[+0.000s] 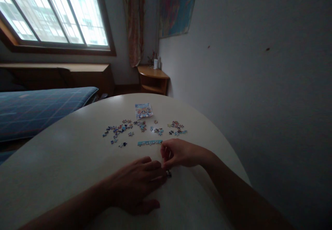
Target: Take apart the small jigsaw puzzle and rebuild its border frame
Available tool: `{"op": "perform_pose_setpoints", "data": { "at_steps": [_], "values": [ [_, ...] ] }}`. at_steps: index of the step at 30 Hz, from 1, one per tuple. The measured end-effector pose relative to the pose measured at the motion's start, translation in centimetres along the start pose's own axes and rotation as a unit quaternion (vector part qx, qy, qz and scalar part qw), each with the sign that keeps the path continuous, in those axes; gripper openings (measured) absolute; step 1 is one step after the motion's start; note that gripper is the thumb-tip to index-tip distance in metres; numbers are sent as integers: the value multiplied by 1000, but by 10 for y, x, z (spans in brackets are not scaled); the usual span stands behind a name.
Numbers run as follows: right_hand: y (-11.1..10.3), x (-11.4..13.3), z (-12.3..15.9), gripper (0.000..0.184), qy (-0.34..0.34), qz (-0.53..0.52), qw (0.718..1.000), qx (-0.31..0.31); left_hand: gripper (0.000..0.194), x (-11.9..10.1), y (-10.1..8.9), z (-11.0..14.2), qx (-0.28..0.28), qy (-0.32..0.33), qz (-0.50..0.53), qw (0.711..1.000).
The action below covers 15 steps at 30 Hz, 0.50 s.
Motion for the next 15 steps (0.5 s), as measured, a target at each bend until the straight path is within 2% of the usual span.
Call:
{"op": "perform_pose_setpoints", "data": {
  "at_steps": [8, 15],
  "values": [
    [-2, 3, 2, 26, -3, 13, 1000, 7, 52, 0, 0, 1, 1, 1, 0, 1000],
    [1, 5, 1, 25, -12, 47, 999, 12, 50, 0, 1, 1, -8, 1, 0, 1000]
  ]
}}
Point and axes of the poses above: each hand's wrist, its own z-axis away from the middle knuckle, its own y-axis out of the palm, x = y × z, the point moved 4 cm from there along -z, towards the middle knuckle, and after that the axes turned 15 degrees about z, right-handed, at the moved point
